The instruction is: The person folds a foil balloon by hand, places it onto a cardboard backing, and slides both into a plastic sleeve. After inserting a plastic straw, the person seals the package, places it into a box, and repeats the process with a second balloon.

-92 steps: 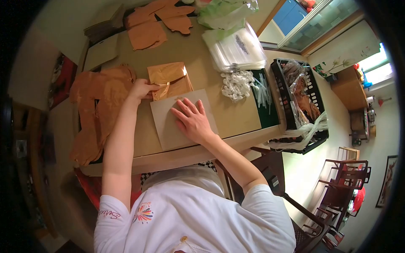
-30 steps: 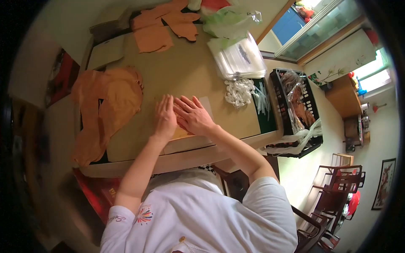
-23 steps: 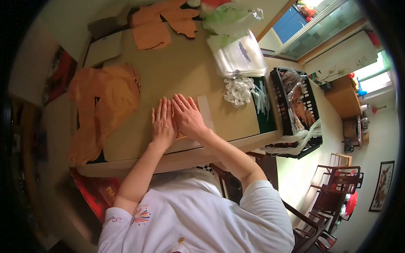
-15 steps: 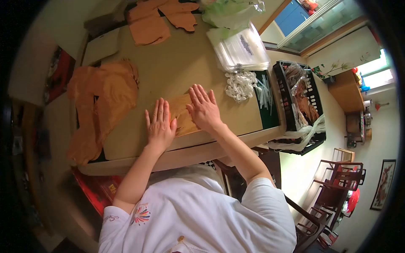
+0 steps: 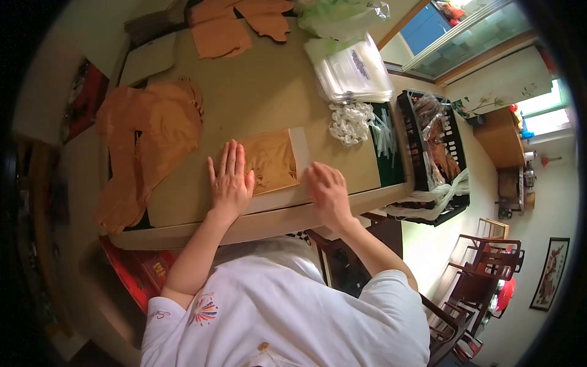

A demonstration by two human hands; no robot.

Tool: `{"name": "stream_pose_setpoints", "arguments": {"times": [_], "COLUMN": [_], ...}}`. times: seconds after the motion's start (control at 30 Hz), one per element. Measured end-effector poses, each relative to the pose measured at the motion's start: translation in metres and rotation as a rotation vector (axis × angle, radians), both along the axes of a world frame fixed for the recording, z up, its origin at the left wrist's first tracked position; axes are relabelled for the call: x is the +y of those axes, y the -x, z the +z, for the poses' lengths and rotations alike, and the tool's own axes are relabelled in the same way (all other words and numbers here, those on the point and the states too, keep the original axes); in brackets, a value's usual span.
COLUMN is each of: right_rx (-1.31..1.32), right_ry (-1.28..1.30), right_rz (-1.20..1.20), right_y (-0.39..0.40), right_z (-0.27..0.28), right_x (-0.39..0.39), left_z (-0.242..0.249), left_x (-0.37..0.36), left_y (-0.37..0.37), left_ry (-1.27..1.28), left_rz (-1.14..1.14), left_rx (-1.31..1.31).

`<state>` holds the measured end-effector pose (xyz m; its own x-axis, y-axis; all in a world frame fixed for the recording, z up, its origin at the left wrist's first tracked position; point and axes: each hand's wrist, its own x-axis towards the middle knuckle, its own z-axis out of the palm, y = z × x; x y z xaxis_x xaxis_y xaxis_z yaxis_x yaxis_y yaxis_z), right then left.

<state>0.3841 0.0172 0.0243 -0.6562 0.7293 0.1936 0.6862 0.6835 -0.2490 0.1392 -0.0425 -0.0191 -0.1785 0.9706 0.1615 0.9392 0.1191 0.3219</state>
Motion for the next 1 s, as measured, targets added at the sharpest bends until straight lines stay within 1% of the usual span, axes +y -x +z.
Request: {"name": "stream_pose_setpoints", "arguments": {"times": [0.1,0.2,0.3,0.4,0.43,0.47,0.5,0.53,0.57,0.6,0.63,0.67,0.73,0.8,0.87,0.9,0.93,1.0], "right_rx": [0.089,0.202,0.287,0.631,0.585,0.536,0.393,0.431,0.521,0.502,0.642,0.76,0.953,0.889,0.721,0.728,0.734,0.589], "right_ry": [0.275,0.337,0.33,0.791,0.775,0.678,0.591,0.637,0.578,0.343,0.354,0.272,0.162,0.085,0.169,0.134,0.097,0.244], "right_rz": [-0.334,-0.395,-0.38,-0.387,-0.406,-0.452,-0.489,-0.535,-0.411,-0.362,-0.37,-0.338,-0.244,-0.342,-0.5,-0.434,-0.367,-0.307], "right_y": [0.007,0.026,0.022,-0.002,-0.021,-0.043,-0.055,-0.074,-0.09,-0.1,-0.097,-0.099,-0.063,-0.019,0.043,0.061,0.073,0.074], "right_z": [0.0,0.001,-0.016,-0.02,-0.018,-0.014,0.016,0.034,0.057,0.072,0.091,0.085,0.074,0.036,0.01,-0.009,-0.019,-0.026], "right_x": [0.015,0.024,0.034,0.045,0.053,0.063,0.066,0.074,0.078,0.085,0.084,0.099,0.122,0.15,0.155,0.156,0.157,0.147], "left_z": [0.0,-0.001,0.0,0.001,0.002,0.002,0.0,-0.002,-0.001,0.001,0.004,0.008,0.014,0.013,0.011,0.008,0.007,0.006], "left_x": [0.001,0.001,0.001,0.001,0.002,0.003,0.003,0.002,0.001,0.001,0.001,0.001,-0.004,-0.006,-0.009,-0.011,-0.012,-0.011], "left_y": [-0.002,-0.001,0.0,-0.002,-0.001,-0.001,-0.001,-0.001,-0.001,0.0,0.001,0.001,0.001,-0.007,-0.014,-0.016,-0.016,-0.014], "left_ry": [-0.002,-0.01,-0.011,-0.009,-0.014,-0.017,-0.016,-0.012,-0.025,-0.039,-0.055,-0.055,-0.053,-0.024,0.005,-0.088,-0.1,-0.136], "left_rz": [0.004,0.009,0.014,0.018,0.021,0.026,0.028,0.026,0.024,0.02,0.016,-0.016,-0.078,-0.181,-0.267,-0.272,-0.279,-0.284], "left_rx": [0.017,0.021,0.026,0.016,0.009,0.019,0.028,0.035,-0.009,-0.053,-0.096,-0.095,-0.087,-0.066,-0.043,0.015,-0.002,-0.044]}}
